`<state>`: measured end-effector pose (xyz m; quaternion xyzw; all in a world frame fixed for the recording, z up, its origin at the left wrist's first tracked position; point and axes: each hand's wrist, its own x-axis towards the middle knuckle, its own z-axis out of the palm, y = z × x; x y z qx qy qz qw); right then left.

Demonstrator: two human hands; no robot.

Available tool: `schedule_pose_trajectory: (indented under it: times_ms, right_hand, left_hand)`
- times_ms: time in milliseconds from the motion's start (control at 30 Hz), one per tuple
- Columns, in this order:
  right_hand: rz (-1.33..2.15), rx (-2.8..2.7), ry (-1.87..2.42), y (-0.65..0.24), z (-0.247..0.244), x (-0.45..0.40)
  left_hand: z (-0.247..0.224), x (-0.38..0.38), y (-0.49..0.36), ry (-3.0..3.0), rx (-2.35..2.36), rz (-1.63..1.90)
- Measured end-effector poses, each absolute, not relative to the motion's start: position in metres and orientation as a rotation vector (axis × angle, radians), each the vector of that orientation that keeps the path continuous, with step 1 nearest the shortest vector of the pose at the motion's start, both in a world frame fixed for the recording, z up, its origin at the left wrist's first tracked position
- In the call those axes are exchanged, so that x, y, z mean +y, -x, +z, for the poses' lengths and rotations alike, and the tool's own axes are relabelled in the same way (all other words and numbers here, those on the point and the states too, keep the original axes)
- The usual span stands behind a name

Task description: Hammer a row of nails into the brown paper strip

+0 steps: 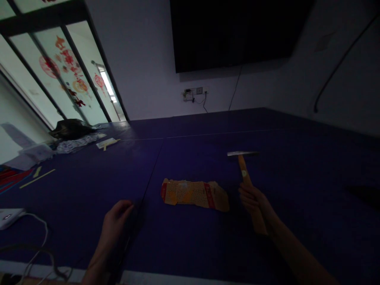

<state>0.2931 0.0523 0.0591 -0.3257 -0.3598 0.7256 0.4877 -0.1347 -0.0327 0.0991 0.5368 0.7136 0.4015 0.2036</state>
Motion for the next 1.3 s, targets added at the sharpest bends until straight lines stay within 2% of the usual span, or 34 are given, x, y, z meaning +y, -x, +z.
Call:
schedule_pose_trajectory:
  times_ms: [200, 467, 900, 1300]
  right_hand:
    - [1.823, -0.903, 0.745, -0.290, 0.053, 0.057]
    - [1.851, -0.932, 0.673, -0.287, 0.036, 0.068]
    - [1.874, -0.934, 0.653, -0.286, 0.039, 0.062]
    - [1.872, -0.942, 0.718, -0.285, 0.045, 0.058]
  left_hand:
    - [0.095, 0.021, 0.047, -1.510, 1.475, 1.212]
    - [0.067, 0.074, -0.022, -1.670, 1.358, 1.128]
    - [0.037, 0.078, -0.043, -1.713, 1.434, 1.138]
    - [0.041, 0.074, -0.041, -1.772, 1.439, 1.107]
